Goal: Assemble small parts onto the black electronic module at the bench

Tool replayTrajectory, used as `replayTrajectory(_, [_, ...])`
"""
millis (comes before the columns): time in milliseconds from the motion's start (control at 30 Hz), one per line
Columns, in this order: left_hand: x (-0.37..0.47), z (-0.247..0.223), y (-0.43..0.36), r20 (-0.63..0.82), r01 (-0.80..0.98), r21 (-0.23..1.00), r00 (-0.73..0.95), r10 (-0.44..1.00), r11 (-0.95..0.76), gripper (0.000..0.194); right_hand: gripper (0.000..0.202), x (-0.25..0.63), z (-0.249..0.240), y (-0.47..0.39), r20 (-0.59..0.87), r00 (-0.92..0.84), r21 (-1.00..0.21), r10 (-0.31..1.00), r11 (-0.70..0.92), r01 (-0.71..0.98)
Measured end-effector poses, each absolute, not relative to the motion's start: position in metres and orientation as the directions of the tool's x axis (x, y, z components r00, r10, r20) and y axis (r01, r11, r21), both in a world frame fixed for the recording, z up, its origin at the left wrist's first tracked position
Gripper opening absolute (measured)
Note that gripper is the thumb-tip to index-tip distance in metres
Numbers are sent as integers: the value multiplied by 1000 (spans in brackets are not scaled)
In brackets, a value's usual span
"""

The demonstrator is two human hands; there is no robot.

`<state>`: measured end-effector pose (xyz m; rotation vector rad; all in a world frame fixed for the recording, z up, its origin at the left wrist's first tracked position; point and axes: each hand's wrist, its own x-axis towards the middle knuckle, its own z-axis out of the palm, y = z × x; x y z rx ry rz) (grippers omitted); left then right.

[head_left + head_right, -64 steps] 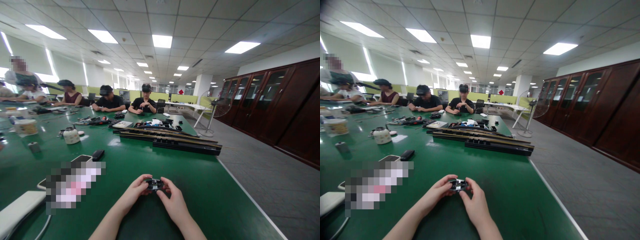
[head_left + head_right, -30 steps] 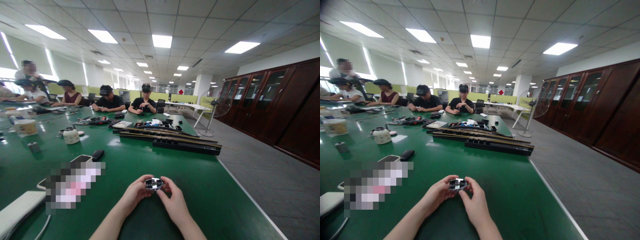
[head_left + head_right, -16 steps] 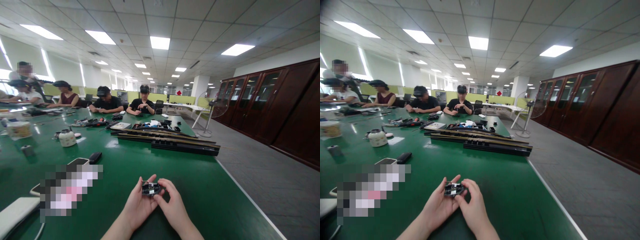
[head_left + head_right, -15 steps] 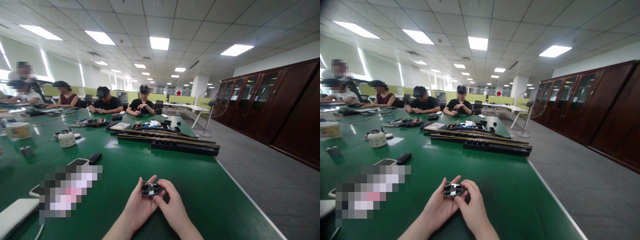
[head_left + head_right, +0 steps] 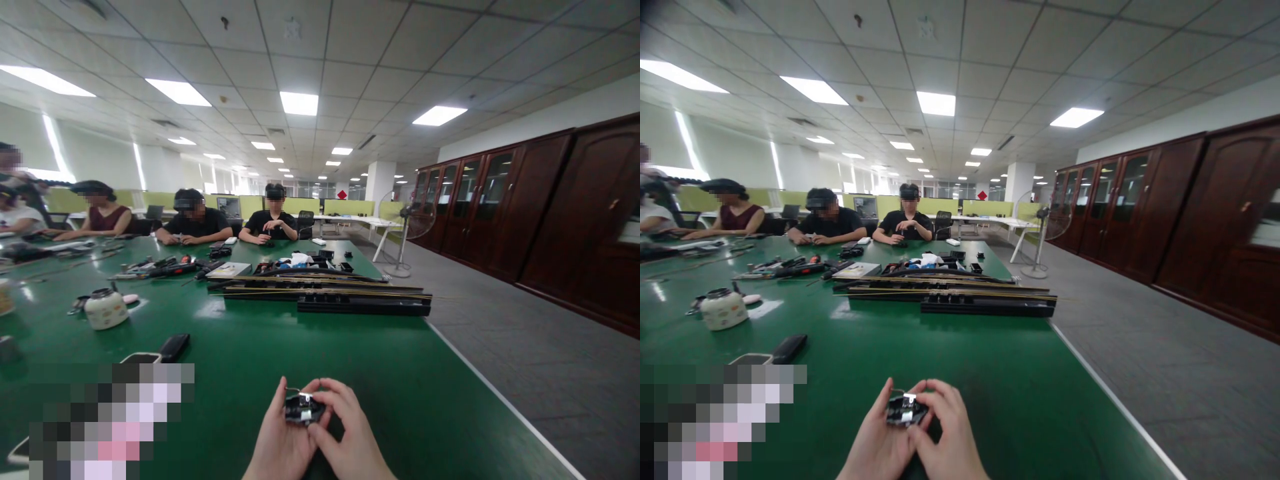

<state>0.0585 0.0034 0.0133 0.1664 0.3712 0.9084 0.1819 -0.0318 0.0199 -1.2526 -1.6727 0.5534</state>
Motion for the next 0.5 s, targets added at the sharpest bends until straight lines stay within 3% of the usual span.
replayTrajectory(500, [61,6,6,-353,-709,324,524,775,627,31,25,184,23,-31,294,-78,-770,953,284,572])
